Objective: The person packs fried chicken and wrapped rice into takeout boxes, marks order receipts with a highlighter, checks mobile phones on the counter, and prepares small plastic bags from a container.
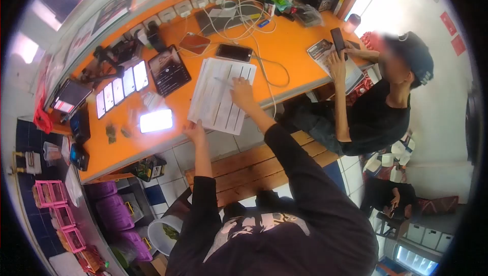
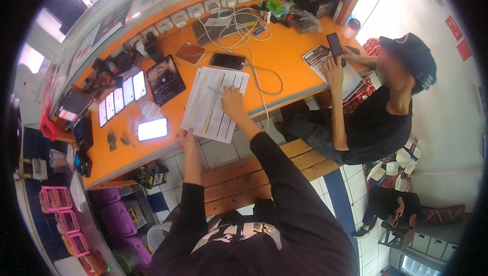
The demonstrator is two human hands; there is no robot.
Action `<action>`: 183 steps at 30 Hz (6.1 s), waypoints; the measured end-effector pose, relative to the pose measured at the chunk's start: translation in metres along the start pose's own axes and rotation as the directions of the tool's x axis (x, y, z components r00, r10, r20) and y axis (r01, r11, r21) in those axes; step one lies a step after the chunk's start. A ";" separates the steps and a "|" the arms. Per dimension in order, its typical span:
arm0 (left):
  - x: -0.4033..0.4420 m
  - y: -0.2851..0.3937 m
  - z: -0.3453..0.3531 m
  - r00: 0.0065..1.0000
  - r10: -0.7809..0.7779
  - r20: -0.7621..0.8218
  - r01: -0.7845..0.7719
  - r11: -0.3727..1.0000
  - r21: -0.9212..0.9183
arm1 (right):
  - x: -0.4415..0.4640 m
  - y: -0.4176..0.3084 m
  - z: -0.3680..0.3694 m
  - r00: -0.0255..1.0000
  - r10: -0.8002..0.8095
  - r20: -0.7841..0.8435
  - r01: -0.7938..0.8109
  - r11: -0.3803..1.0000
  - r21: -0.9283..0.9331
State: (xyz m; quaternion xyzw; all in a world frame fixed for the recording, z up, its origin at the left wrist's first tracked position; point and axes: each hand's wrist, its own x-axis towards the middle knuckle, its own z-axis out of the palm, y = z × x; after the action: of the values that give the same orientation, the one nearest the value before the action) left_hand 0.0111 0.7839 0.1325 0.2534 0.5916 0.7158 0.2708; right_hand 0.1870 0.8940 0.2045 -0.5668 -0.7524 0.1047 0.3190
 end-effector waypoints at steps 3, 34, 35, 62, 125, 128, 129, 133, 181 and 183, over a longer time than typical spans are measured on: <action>-0.008 0.031 0.019 0.957 -0.212 -0.200 0.260 0.931 0.256 | 0.010 0.024 0.038 0.997 -0.036 0.066 0.047 0.984 -0.171; 0.082 -0.077 0.428 0.858 0.232 0.458 -0.384 0.882 0.274 | 0.068 0.127 -0.198 0.941 0.307 -0.144 -0.146 0.750 0.645; 0.077 -0.066 0.407 0.854 0.201 0.480 -0.378 0.873 0.307 | 0.087 0.142 -0.179 0.956 0.270 -0.115 -0.127 0.734 0.668; -0.315 0.035 -0.576 0.148 -0.724 -0.673 0.154 0.689 -0.708 | -0.157 -0.184 0.127 0.806 -0.579 0.122 0.583 0.812 0.001; -0.124 -0.060 -0.683 0.453 -0.553 -0.699 0.289 0.833 -0.472 | -0.167 -0.209 0.162 0.899 -0.260 0.353 0.423 0.724 -0.546; -0.118 -0.090 -0.692 0.486 -0.522 -0.701 0.276 0.852 -0.444 | -0.169 -0.205 0.164 0.888 -0.280 0.364 0.447 0.710 -0.544; -0.119 -0.094 -0.693 0.479 -0.537 -0.694 0.238 0.841 -0.486 | -0.165 -0.200 0.166 0.885 -0.280 0.372 0.456 0.679 -0.575; -0.118 -0.081 -0.675 0.495 -0.503 -0.709 0.297 0.864 -0.406 | -0.165 -0.202 0.164 0.893 -0.225 0.390 0.426 0.699 -0.574; -0.138 -0.253 -0.586 0.124 -0.249 -0.961 -0.382 0.882 -0.278 | -0.017 -0.188 0.189 0.451 -0.848 -0.278 0.869 0.346 0.354; -0.144 -0.291 -0.593 0.371 -0.222 -0.902 -0.312 0.885 -0.346 | -0.007 -0.177 0.186 0.404 -0.858 -0.318 0.873 0.258 0.414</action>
State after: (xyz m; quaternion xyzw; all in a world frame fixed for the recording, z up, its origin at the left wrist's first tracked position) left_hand -0.2638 0.3091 -0.2621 -0.2476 0.4432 0.8581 -0.0765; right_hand -0.0621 0.8657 0.1498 0.0460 -0.8731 0.1046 0.4740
